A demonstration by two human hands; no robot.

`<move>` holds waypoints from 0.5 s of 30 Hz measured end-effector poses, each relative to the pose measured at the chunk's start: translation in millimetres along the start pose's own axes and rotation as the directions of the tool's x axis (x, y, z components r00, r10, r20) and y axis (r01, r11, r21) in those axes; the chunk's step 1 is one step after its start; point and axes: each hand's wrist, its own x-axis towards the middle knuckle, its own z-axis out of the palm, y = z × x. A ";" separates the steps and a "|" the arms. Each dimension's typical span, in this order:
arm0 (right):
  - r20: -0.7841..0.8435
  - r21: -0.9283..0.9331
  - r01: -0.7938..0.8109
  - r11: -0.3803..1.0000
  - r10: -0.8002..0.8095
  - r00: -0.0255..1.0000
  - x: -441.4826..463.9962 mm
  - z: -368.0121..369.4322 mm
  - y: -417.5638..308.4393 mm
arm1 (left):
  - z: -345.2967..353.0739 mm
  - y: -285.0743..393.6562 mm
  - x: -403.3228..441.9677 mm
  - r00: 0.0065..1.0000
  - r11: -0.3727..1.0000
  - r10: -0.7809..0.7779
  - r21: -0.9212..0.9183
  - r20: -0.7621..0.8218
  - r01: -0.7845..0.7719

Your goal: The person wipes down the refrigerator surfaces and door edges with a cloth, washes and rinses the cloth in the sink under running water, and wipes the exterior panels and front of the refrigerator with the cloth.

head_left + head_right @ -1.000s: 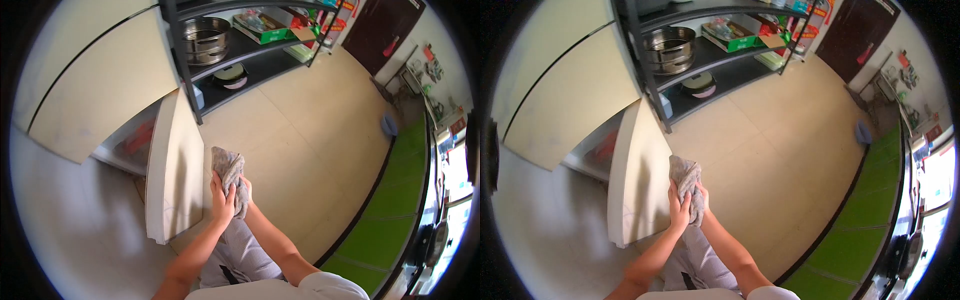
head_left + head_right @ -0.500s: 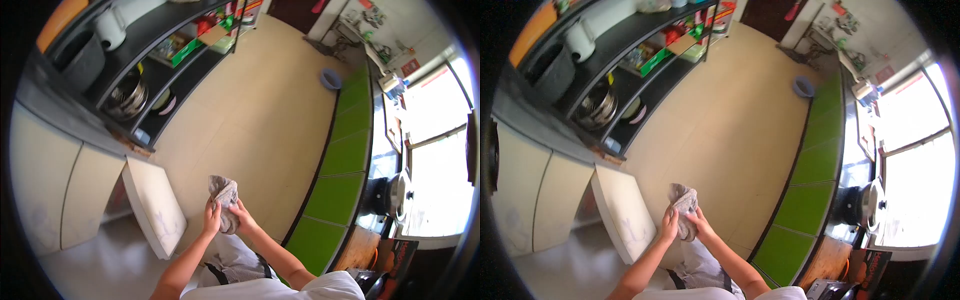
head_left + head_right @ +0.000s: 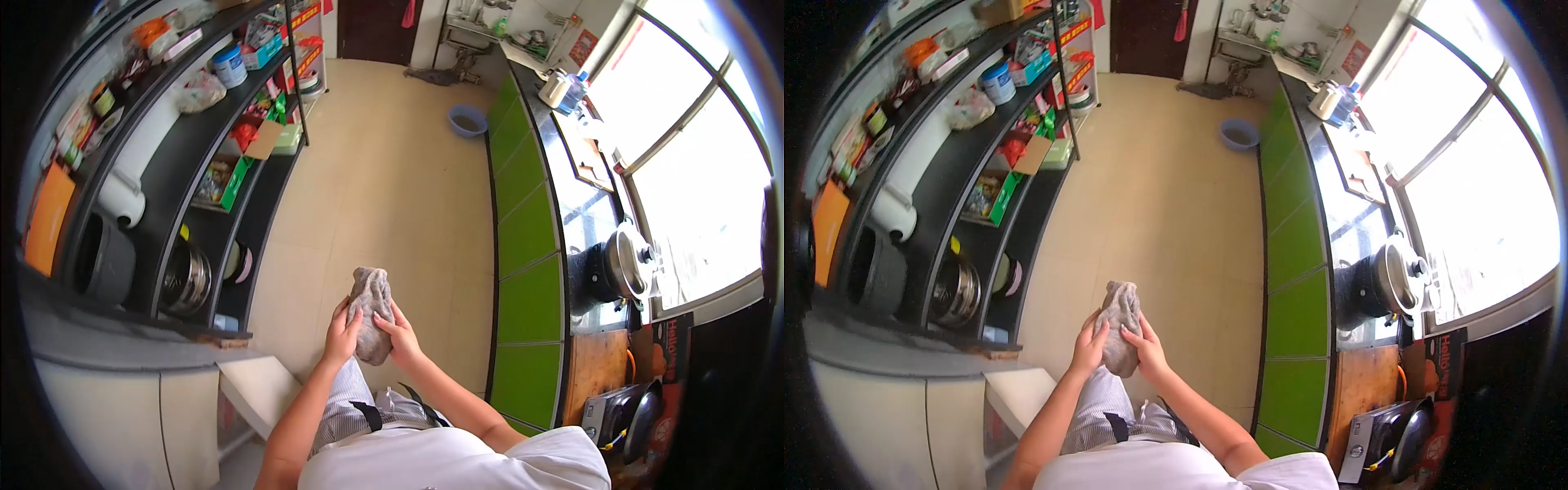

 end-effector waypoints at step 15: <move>-0.109 0.120 0.220 0.968 -0.207 0.972 258.0 102.1 -165.0 | -22.4 55.8 377.0 0.922 0.972 0.001 -0.217 0.387 0.090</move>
